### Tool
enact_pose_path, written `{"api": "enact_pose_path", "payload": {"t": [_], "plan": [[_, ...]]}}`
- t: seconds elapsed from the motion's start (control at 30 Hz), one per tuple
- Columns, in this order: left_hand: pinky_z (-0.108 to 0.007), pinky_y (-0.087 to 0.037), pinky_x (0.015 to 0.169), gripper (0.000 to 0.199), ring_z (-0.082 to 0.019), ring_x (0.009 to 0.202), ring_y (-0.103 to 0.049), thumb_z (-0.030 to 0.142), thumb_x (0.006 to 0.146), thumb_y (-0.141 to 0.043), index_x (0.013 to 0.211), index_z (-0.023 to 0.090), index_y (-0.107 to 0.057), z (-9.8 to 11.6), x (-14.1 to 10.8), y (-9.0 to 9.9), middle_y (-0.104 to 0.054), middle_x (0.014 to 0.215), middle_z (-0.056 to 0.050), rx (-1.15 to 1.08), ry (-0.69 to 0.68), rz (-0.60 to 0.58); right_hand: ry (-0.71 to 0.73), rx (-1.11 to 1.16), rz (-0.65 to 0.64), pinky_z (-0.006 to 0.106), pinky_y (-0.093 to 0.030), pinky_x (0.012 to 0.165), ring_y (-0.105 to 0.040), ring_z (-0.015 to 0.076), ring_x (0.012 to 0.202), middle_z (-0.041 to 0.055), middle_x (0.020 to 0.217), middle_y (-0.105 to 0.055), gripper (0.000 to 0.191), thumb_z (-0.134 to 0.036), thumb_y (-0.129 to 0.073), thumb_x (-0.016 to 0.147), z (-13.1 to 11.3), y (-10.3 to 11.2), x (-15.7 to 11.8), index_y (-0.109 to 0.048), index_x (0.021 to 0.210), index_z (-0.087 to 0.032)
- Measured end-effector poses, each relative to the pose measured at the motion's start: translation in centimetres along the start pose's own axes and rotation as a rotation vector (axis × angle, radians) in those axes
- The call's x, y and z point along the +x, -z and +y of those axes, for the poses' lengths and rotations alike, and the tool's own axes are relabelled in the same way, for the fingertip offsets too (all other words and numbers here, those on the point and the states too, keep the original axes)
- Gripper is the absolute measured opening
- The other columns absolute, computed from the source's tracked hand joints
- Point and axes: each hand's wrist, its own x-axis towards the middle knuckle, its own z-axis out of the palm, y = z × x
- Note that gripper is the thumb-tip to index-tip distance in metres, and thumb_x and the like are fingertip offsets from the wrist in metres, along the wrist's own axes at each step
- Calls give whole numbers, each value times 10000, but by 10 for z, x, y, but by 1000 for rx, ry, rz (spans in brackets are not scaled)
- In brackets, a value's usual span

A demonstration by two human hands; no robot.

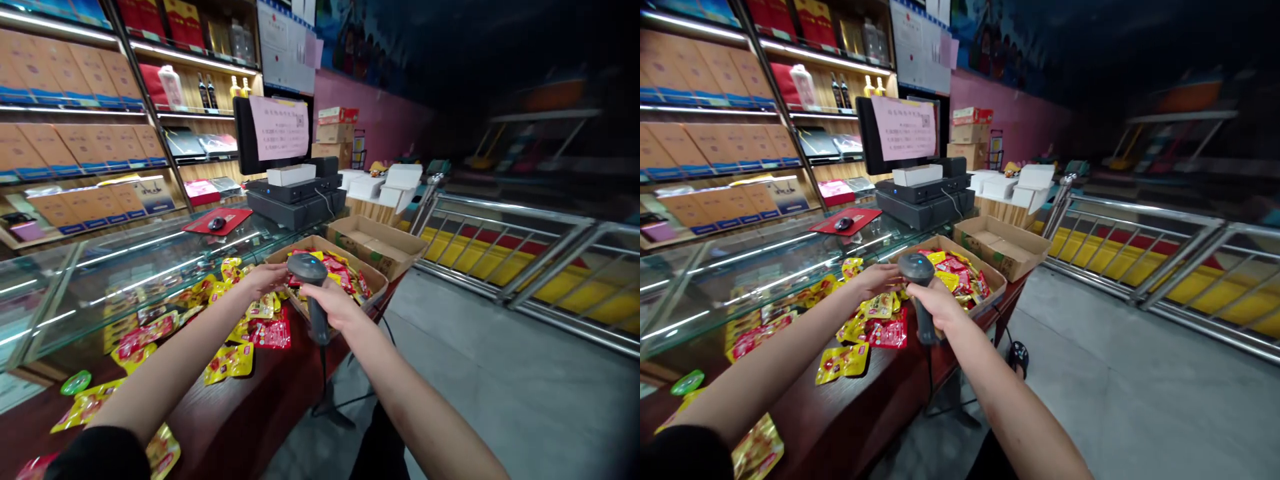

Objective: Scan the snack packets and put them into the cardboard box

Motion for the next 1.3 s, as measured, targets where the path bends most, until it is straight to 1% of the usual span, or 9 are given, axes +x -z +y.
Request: {"api": "enact_pose_path", "payload": {"t": [0.17,0.3,0.4,0.53,0.67,0.77,0.93,1.17,1.3], "plan": [[-267,-499,712,422,-178,833,-632,377,635,-766,996,172,-694,-32,-54,47,-690,947,-77,139,-96,42,-82,32,-109,223,-393,575,-532,110,593,-23,658,-648,219,-155,-621,546,33,-43,-18,-672,759,-165],[-271,-480,727,396,-210,841,-636,408,653,-724,977,181,-711,-65,-102,82,-702,928,-73,484,-237,223,-123,61,-221,247,-442,676,-593,156,736,-5,792,-697,269,-164,-647,566,60,-67,-35,-697,829,-186],[-276,-453,687,355,-219,754,-637,434,672,-688,929,192,-727,-91,-131,101,-706,850,-75,750,-196,343,-161,68,-230,264,-457,694,-606,178,764,-10,770,-700,245,-163,-657,569,79,-77,-45,-698,808,-200],[-272,-401,667,285,-225,738,-629,443,718,-632,864,221,-734,-116,-152,107,-706,834,-87,949,-131,447,-163,61,-222,265,-459,731,-610,173,788,-11,763,-693,224,-150,-650,576,106,-81,-48,-690,793,-189],[-277,-379,675,251,-244,761,-625,427,703,-648,835,232,-734,-127,-151,102,-707,837,-103,1017,-109,460,-223,60,-207,271,-470,690,-581,140,656,-20,623,-622,85,-147,-623,580,123,-86,-43,-631,664,-159],[-269,-379,681,234,-240,764,-629,443,710,-640,770,238,-736,-127,-149,97,-708,816,-95,1000,-130,427,-327,169,-196,293,-495,719,-598,144,699,-11,682,-629,180,-139,-648,542,125,-93,-40,-634,720,-154],[-260,-404,641,384,-223,712,-638,563,757,-555,695,213,-699,-118,-152,94,-695,730,-76,827,-86,422,-343,336,-177,333,-525,741,-614,163,747,8,758,-639,239,-145,-688,512,116,-102,-46,-649,747,-156],[-288,-519,670,463,-215,809,-666,574,792,-532,1012,184,-645,-109,-154,88,-697,894,-106,-142,-59,94,-56,95,-313,351,-462,869,-618,195,871,21,839,-690,246,-146,-656,581,90,-94,-56,-690,822,-187],[-294,-542,726,291,-225,866,-675,369,797,-598,1005,172,-647,-116,-152,79,-702,920,-108,-484,-4,80,12,14,-299,352,-438,890,-609,208,921,25,854,-692,256,-158,-639,595,82,-83,-58,-689,842,-204]]}}
